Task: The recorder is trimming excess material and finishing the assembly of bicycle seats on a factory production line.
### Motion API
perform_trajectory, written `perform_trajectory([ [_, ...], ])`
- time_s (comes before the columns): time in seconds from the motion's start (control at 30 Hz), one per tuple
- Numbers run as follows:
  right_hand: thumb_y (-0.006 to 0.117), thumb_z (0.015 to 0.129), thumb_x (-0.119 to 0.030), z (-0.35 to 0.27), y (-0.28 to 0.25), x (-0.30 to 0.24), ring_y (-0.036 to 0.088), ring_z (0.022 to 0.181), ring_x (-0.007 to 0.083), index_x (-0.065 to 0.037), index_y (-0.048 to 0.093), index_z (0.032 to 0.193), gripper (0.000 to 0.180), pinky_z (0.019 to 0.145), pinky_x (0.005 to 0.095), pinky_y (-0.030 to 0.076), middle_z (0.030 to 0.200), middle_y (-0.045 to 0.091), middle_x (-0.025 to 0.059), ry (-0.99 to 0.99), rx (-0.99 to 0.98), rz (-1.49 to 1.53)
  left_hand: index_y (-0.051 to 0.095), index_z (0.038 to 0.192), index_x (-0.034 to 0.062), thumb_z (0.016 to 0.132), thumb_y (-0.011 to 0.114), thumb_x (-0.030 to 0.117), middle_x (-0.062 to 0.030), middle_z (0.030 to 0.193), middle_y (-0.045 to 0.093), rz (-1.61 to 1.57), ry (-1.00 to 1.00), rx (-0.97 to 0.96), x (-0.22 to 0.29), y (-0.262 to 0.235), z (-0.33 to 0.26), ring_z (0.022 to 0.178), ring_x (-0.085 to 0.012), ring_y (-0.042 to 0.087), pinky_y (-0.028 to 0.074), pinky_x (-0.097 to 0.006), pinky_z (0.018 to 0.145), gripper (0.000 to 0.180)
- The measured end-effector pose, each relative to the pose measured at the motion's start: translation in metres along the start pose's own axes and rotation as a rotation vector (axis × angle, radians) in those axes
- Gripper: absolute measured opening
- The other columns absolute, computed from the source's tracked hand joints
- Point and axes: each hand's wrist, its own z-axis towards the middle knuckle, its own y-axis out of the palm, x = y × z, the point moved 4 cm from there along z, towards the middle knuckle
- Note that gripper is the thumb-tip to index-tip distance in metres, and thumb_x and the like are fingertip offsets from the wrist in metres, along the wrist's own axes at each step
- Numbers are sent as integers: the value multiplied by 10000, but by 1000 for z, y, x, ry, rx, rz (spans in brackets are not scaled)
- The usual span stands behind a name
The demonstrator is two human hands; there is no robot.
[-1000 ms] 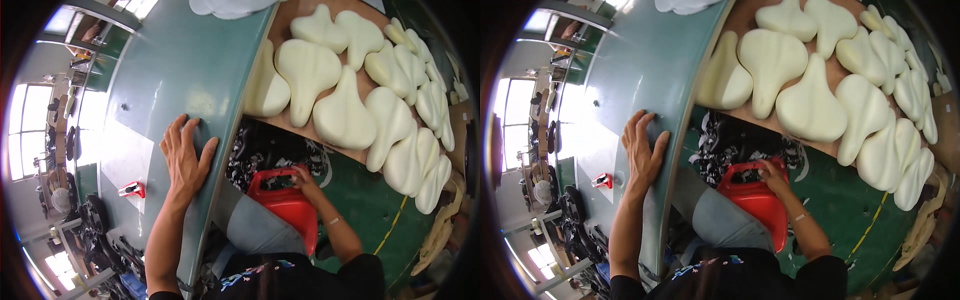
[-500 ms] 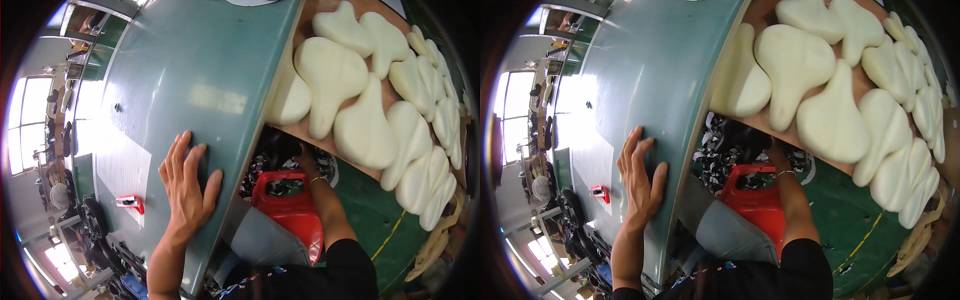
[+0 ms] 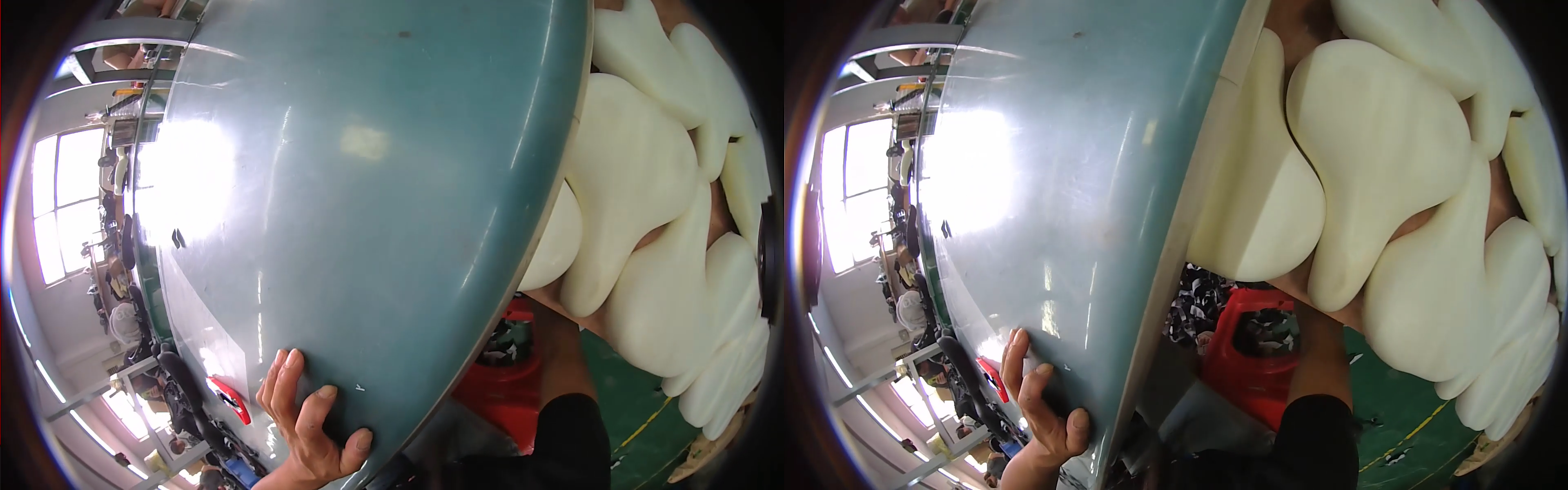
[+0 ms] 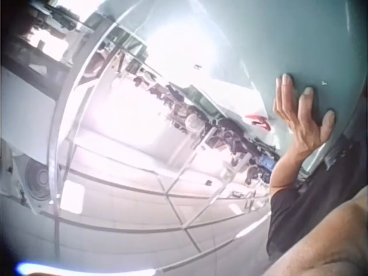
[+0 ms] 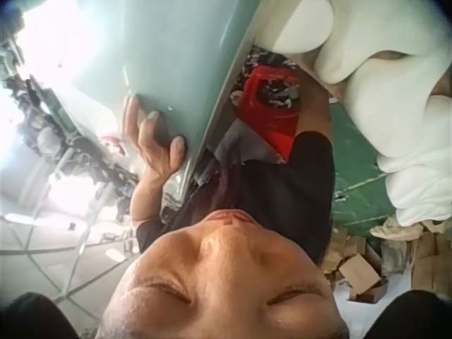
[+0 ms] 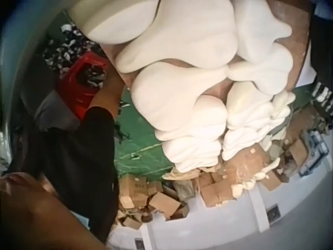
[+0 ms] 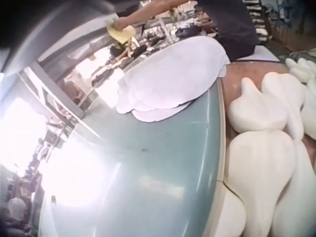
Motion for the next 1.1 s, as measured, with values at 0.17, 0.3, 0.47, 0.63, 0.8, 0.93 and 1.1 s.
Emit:
perform_trajectory([
  [0.17, 768, 648, -318, -13, 15, 10, 430, 1226, 383, -78, 491, 1307, 754, 1032, 452, 348, 1301, 487, 222, -15, 20, 11, 380, 1216, 41, 885, 479, 467, -302, 1394, 290, -15, 6, 13, -3, 3, -1, 1304, -450, 287, 207, -565, 1072, 548],
  [0.3, 772, 642, -318, -40, 25, 21, 423, 1231, 386, -78, 492, 1306, 760, 1035, 453, 344, 1306, 480, 225, -11, 25, 6, 376, 1220, 43, 888, 475, 476, -306, 1395, 286, -12, 3, -1, -2, 1, -1, 1307, -450, 285, 203, -565, 1074, 555],
  [0.47, 777, 635, -318, -73, 31, 37, 414, 1237, 389, -79, 493, 1305, 767, 1038, 455, 340, 1312, 472, 228, -11, 52, -4, 367, 1215, 25, 890, 465, 481, -325, 1391, 276, 6, -3, -40, 1, 4, 4, 1310, -447, 283, 210, -562, 1074, 569],
  [0.63, 782, 627, -319, -71, 89, -10, 405, 1244, 392, -79, 494, 1305, 774, 1041, 457, 335, 1318, 463, 231, -139, 0, 45, 410, 1149, 0, 876, 483, 476, -330, 1365, 310, 5, 23, 68, -8, -6, -1, 1265, -449, 331, 244, -561, 1053, 553],
  [0.8, 787, 619, -319, 1, 158, -130, 396, 1251, 395, -79, 495, 1304, 782, 1044, 460, 330, 1324, 454, 234, -493, -134, 94, 517, 1091, 35, 835, 584, 460, -302, 1321, 413, -12, 34, 10, -1, 1, -1, 1247, -428, 378, 307, -510, 970, 501],
  [0.93, 791, 613, -319, 8, 207, -194, 389, 1256, 397, -80, 496, 1303, 788, 1046, 461, 326, 1329, 447, 237, -684, -227, 119, 470, 1228, 79, 848, 574, 449, -288, 1410, 345, -86, -47, 43, -7, 4, -8, 1272, -459, 356, 274, -560, 933, 540],
  [1.1, 796, 605, -319, -5, 224, -198, 380, 1262, 400, -80, 497, 1302, 795, 1049, 463, 321, 1335, 439, 240, -745, -241, 120, 489, 1212, 69, 851, 584, 418, -285, 1382, 387, -22, 63, -73, -1, -15, 2, 1243, -436, 403, 292, -522, 919, 510],
])
